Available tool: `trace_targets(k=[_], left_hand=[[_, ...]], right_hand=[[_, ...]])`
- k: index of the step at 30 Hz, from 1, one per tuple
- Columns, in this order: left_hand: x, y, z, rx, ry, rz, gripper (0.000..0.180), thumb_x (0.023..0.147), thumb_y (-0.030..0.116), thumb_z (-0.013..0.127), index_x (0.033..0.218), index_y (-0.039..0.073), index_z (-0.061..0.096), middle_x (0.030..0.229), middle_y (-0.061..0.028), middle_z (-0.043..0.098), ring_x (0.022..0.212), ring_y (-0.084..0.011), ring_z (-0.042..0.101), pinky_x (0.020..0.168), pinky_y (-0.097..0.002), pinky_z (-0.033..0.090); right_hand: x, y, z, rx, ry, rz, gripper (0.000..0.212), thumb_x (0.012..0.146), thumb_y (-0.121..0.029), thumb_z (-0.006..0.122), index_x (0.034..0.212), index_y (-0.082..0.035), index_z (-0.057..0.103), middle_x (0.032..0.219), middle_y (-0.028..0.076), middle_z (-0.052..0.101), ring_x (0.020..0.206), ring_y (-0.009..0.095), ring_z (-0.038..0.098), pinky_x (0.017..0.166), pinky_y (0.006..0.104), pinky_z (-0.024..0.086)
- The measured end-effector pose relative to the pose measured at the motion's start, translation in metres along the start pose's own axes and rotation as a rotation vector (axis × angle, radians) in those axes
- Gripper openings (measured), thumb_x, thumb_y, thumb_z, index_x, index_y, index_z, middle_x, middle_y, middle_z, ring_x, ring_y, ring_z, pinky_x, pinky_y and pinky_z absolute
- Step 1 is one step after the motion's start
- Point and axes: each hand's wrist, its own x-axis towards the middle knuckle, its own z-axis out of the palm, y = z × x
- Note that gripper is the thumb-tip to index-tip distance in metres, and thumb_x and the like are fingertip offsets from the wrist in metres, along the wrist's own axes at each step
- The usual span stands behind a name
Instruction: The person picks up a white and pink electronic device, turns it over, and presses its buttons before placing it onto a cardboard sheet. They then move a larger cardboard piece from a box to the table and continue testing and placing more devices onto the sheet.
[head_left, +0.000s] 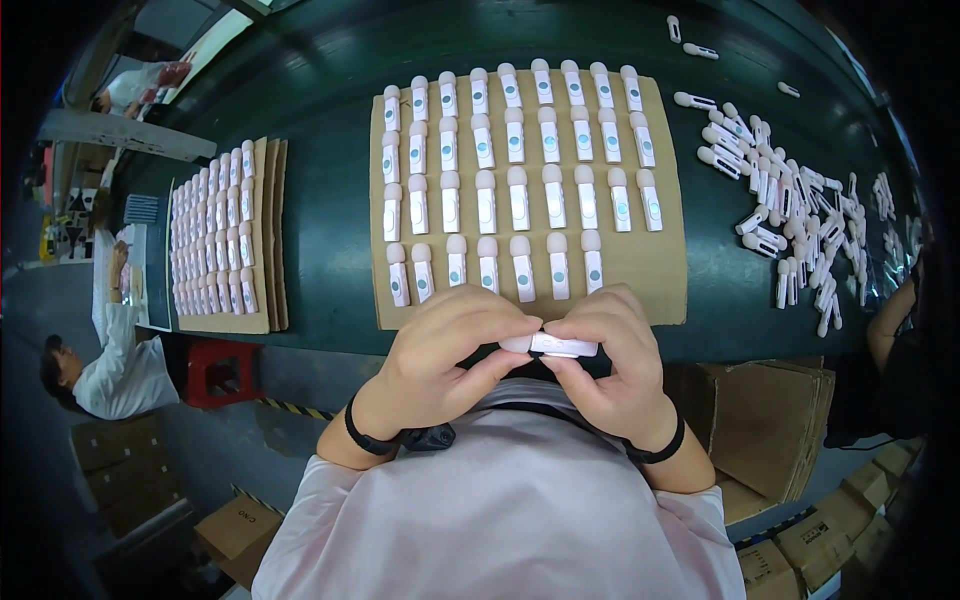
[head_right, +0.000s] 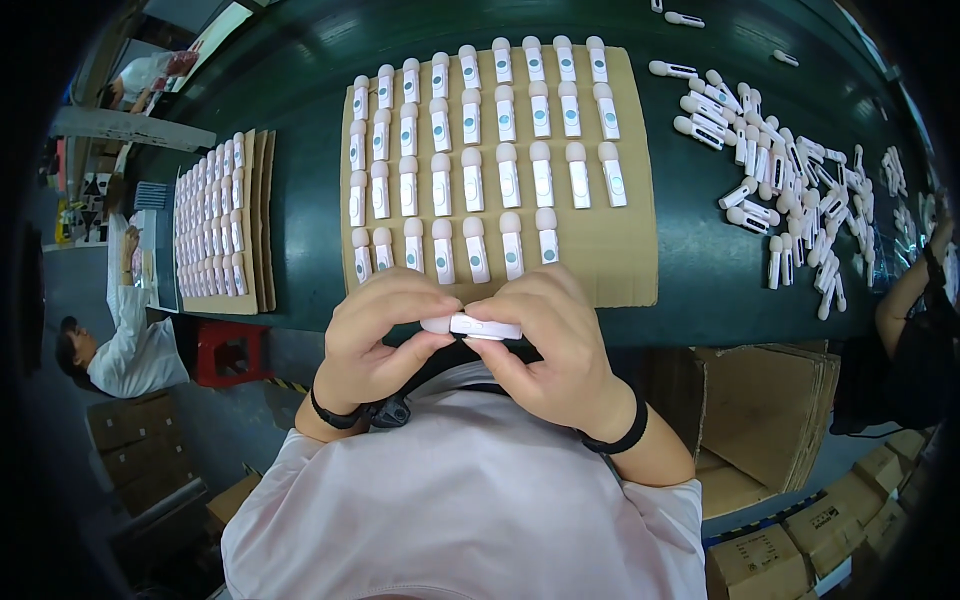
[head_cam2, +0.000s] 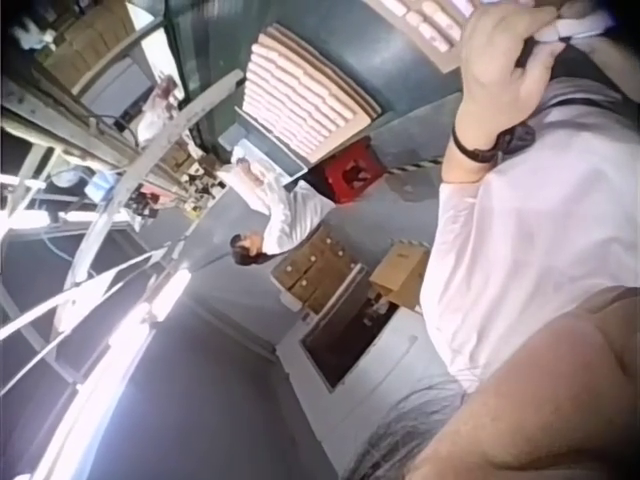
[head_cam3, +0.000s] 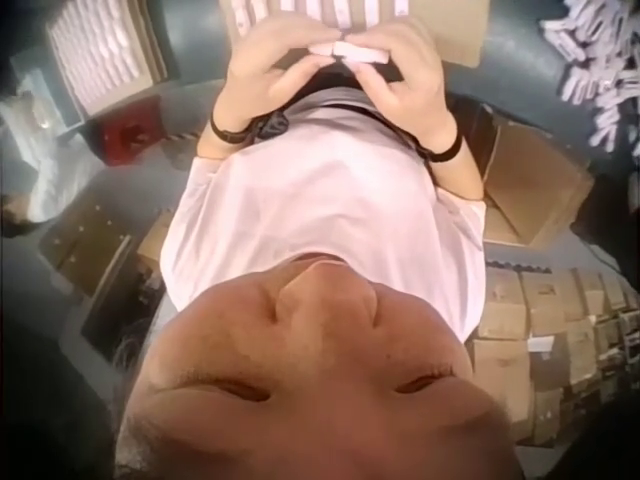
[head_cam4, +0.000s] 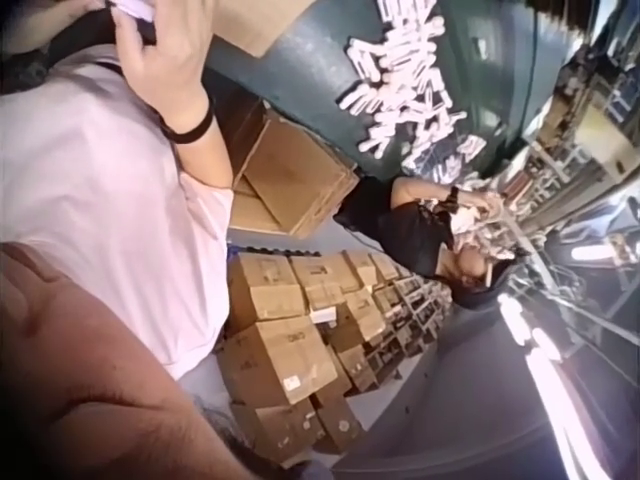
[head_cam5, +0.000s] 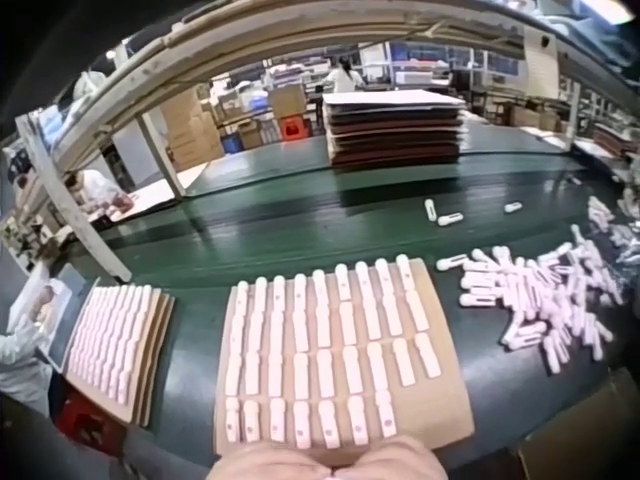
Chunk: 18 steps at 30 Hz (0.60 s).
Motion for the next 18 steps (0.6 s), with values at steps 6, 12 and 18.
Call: trace_targets(k=[6,12,18], left_hand=[[-0.0033,0.0022,0.0021,-0.054,0.005,-0.084,0.030,0.077,0.007,0.077,0.102,-0.004,0.065,0.090,-0.0126,0.069,0.079,-0.0229,0.066,0.072,-0.0313,0.051],[-0.0027,0.0008,0.0028,-0.062,0.038,-0.098,0.027,0.076,0.002,0.075,0.101,-0.003,0.065,0.091,-0.0137,0.068,0.081,-0.0236,0.066,0.073,-0.0317,0.052],[-0.0004,0.0004,0.0040,-0.013,0.058,-0.053,0.027,0.075,-0.001,0.074,0.100,-0.003,0.065,0.091,-0.0140,0.068,0.081,-0.0239,0.066,0.074,-0.0318,0.052]], right_hand=[[0.0039,0.0035,-0.0006,-0.132,0.012,-0.131,0.031,0.070,-0.004,0.077,0.099,-0.005,0.065,0.086,0.007,0.062,0.075,0.026,0.055,0.069,0.0371,0.043],[0.0048,-0.0005,0.0037,-0.118,-0.006,-0.045,0.033,0.069,-0.004,0.077,0.099,-0.006,0.065,0.088,0.007,0.064,0.076,0.027,0.057,0.070,0.0383,0.042],[0.0063,-0.0002,0.0045,-0.151,0.028,-0.058,0.034,0.068,-0.005,0.077,0.099,-0.005,0.064,0.087,0.007,0.064,0.075,0.027,0.058,0.070,0.0384,0.042]])
